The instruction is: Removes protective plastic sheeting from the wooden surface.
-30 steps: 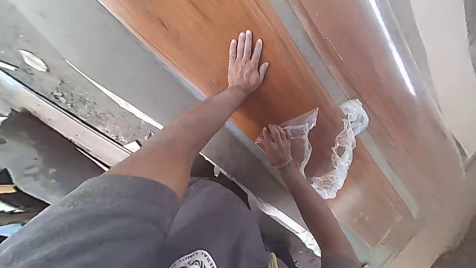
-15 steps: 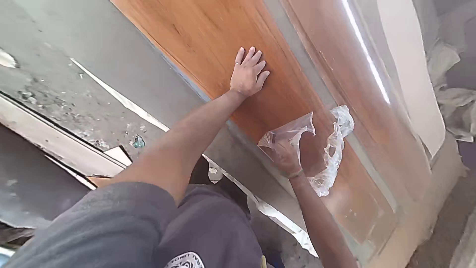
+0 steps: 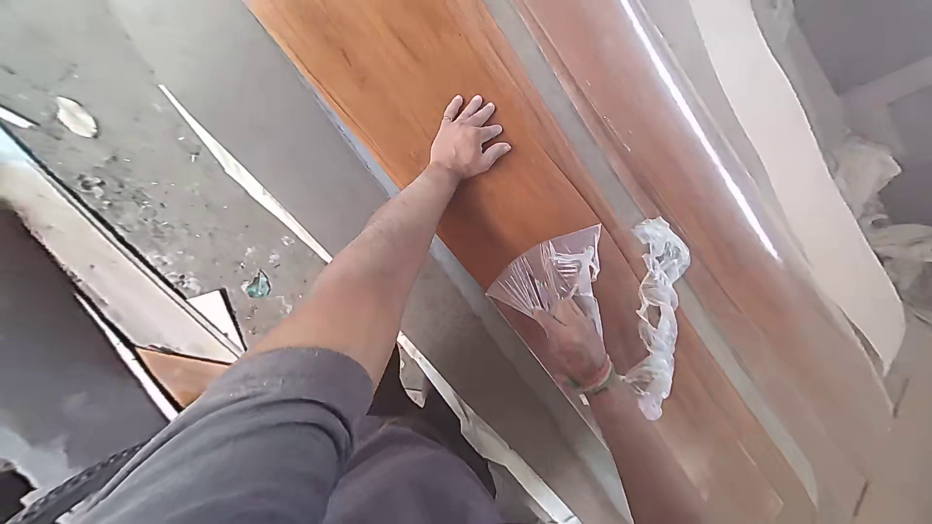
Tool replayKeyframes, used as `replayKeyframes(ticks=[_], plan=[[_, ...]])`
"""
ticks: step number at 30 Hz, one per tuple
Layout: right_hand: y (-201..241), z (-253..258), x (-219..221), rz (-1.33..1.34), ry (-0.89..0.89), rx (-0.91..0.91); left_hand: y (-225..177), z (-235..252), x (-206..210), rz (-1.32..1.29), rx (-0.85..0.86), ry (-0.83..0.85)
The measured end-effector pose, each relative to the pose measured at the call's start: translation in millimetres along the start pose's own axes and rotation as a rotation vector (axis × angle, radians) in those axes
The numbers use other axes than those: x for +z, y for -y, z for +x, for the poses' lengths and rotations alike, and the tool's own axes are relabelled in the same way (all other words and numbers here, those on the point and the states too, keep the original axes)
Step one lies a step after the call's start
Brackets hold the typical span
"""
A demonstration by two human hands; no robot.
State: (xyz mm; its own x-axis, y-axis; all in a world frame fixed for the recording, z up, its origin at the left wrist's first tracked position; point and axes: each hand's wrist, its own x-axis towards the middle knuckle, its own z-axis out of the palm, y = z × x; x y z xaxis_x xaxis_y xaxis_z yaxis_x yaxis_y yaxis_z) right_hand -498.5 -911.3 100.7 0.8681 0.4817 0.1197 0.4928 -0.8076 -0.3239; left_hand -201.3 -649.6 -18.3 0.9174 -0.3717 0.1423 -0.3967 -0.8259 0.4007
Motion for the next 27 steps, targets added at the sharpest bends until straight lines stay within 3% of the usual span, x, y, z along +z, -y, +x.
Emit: replayKeyframes(ticks=[5, 8, 13, 16, 18, 21, 27], plan=[[-15, -13, 11, -0.013, -0.039, 0.0, -11, 6, -9, 0.116, -0.067, 0.142], [-11, -14, 31, 0.046, -0.039, 0.142, -55, 4, -25, 0.22, -0.2, 0.296], [0, -5, 24, 0.248, -0.213, 0.486, -127, -47, -23, 0.06, -0.229, 0.141], [-3, -17, 22, 0.014, -0.424, 0.666, -130, -81, 12, 0.093, -0.245, 0.189], [-6, -10, 22, -0.077, -0.27, 0.793, -129, -91, 30, 0.17, -0.275, 0.171], [-2, 30, 26, 0.05, 0.061, 0.945, -127, -95, 41, 0.227, -0.264, 0.11], [23, 78, 50, 0.086, 0.451, 0.86, -127, -95, 43, 0.241, -0.274, 0.099]])
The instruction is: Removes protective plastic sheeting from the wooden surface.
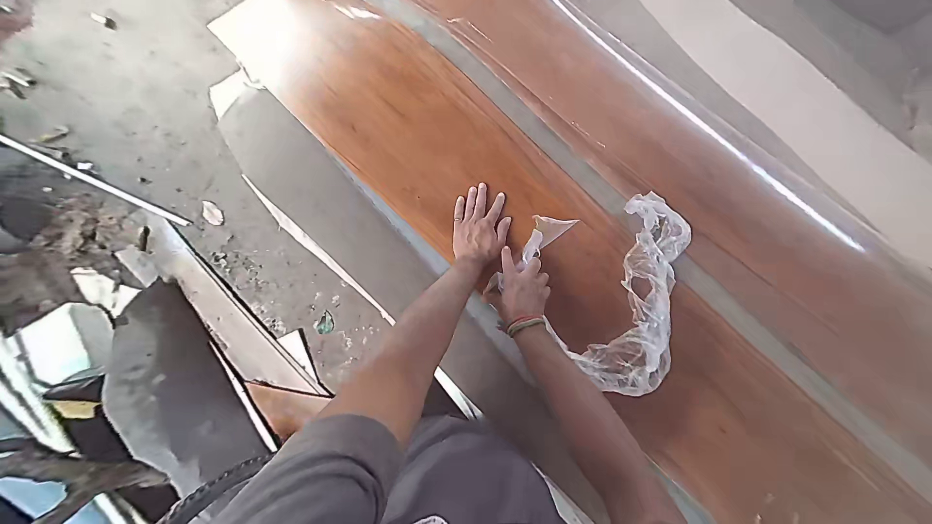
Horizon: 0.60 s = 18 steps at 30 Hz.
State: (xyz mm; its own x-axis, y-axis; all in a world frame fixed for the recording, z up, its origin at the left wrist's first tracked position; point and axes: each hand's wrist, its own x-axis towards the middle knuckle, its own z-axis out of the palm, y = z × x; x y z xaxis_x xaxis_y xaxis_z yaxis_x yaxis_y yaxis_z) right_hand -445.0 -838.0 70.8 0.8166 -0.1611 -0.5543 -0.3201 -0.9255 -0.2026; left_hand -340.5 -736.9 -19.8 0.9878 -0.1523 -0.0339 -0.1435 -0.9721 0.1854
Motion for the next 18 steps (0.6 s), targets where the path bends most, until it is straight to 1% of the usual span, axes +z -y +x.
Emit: replayKeyframes(ticks=[2, 4, 5, 6, 8, 9, 10, 11, 13, 15, 18], plan=[[-14, 6, -3, -0.004, 0.06, -0.061, -1, 1, 1, -0.014, 0.0, -0.024], [-36, 11, -9, 0.025, 0.077, -0.187, -2, 2, 2, -0.017, -0.006, -0.015], [-48, 11, -11, 0.059, 0.058, -0.271, -2, 1, 3, -0.016, -0.008, -0.009], [-59, 9, -11, 0.09, -0.016, -0.373, -2, 2, 3, -0.018, -0.01, -0.017], [-79, 6, 5, 0.201, -0.315, -0.591, -1, 2, 0, -0.021, -0.013, -0.015], [-87, 4, 12, 0.286, -0.434, -0.652, -1, 0, 0, -0.023, -0.014, -0.005], [-93, 1, 15, 0.378, -0.494, -0.677, -1, 0, -1, -0.021, -0.016, -0.001], [-99, -1, 15, 0.471, -0.519, -0.681, -1, 1, -1, -0.018, -0.018, -0.001], [-106, -13, 19, 0.716, -0.486, -0.596, -1, 2, 1, -0.009, -0.015, 0.008], [-106, -27, 18, 0.968, -0.438, -0.456, 0, 2, 1, -0.008, -0.011, 0.004], [-97, -50, 11, 1.288, -0.429, -0.188, 1, 2, 1, -0.005, -0.015, 0.009]])
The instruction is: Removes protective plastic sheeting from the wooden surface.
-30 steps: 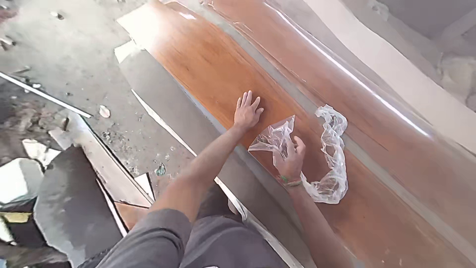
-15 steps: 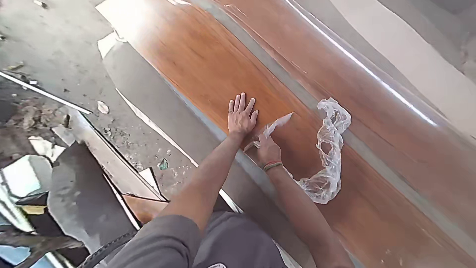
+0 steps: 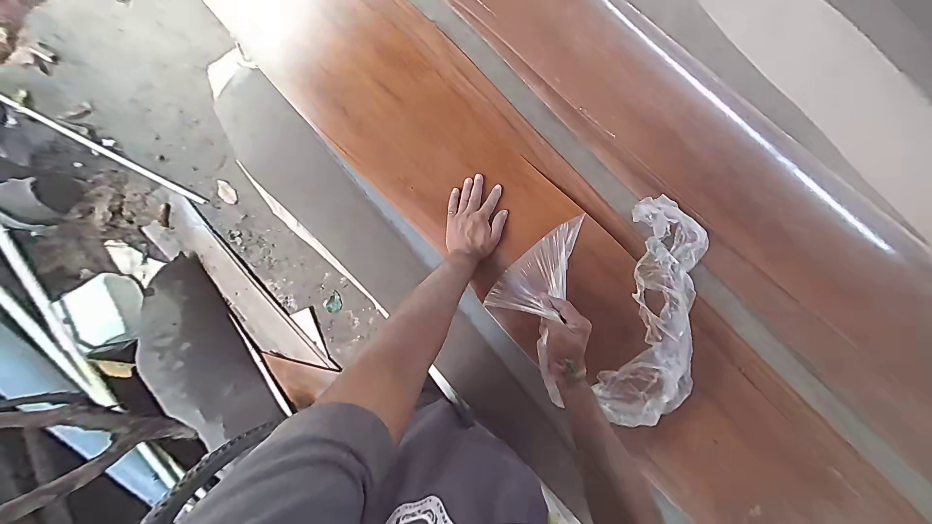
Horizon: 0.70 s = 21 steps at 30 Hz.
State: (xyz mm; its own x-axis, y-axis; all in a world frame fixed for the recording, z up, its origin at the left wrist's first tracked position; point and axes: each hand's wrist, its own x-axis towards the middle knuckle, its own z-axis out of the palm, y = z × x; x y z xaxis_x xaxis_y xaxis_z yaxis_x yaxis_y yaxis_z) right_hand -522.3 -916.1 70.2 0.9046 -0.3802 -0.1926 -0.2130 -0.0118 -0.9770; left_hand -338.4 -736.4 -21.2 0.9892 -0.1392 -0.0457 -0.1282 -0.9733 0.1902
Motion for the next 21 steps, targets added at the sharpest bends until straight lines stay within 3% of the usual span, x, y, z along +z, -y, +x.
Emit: replayKeyframes(ticks=[11, 21], plan=[[32, -29, -45, 0.348, -0.149, 0.146, 1, -1, 1, -0.002, 0.015, -0.012], [53, -63, -91, 0.387, -0.188, 0.095, 0, -1, -1, -0.005, 0.008, -0.025]])
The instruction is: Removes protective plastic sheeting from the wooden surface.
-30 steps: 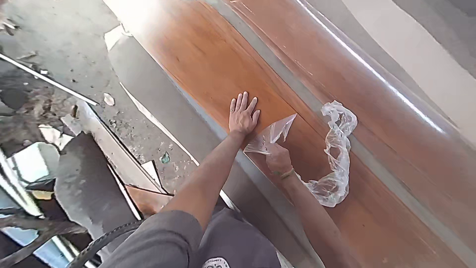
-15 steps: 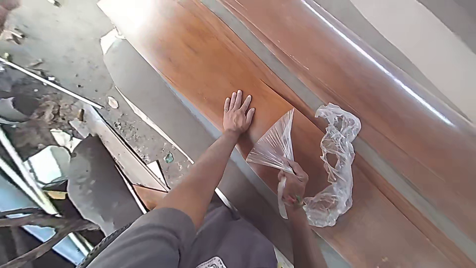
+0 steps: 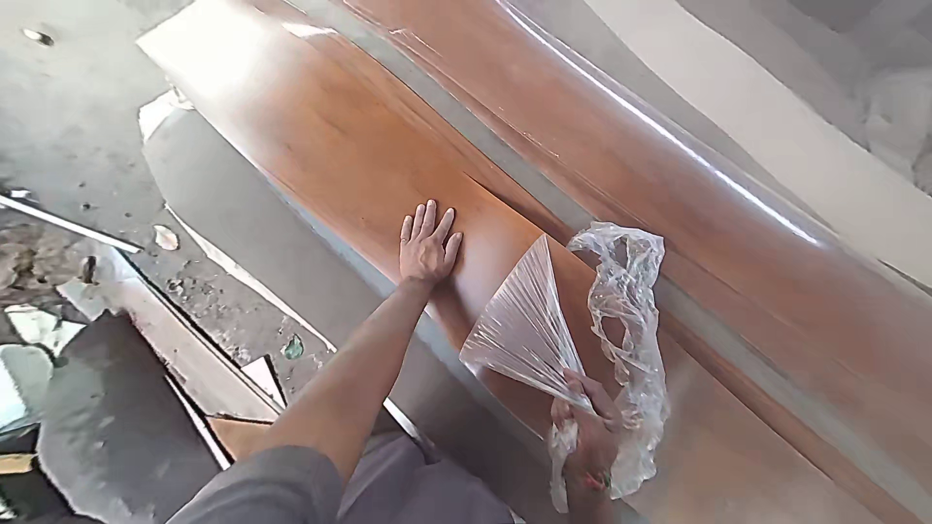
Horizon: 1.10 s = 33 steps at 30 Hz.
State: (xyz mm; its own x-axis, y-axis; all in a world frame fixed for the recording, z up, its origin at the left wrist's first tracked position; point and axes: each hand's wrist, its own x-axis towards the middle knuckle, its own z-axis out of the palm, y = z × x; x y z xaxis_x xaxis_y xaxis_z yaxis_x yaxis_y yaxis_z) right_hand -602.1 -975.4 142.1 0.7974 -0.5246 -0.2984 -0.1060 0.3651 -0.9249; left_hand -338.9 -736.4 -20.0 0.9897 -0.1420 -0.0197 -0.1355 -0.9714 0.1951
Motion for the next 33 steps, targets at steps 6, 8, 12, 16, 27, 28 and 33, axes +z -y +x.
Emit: replayKeyframes(ticks=[6, 8, 12, 16, 27, 28, 33], plan=[[20, -18, -25, -0.01, 0.003, -0.06, 1, 0, 2, 0.002, 0.018, -0.022], [26, -24, -33, -0.005, 0.009, -0.077, 1, 0, 2, 0.0, 0.021, -0.025], [39, -35, -47, -0.015, -0.005, -0.049, 1, 1, 0, 0.002, 0.023, -0.02], [49, -46, -59, 0.012, -0.036, -0.028, 1, 1, 1, 0.01, 0.024, -0.019], [74, -73, -88, 0.097, -0.057, -0.068, -1, 0, -2, 0.005, 0.02, -0.014], [75, -76, -91, 0.077, -0.067, -0.073, -1, 0, -1, 0.008, 0.022, -0.013], [84, -92, -102, 0.039, -0.126, -0.084, 0, 1, 1, 0.008, 0.026, -0.017]])
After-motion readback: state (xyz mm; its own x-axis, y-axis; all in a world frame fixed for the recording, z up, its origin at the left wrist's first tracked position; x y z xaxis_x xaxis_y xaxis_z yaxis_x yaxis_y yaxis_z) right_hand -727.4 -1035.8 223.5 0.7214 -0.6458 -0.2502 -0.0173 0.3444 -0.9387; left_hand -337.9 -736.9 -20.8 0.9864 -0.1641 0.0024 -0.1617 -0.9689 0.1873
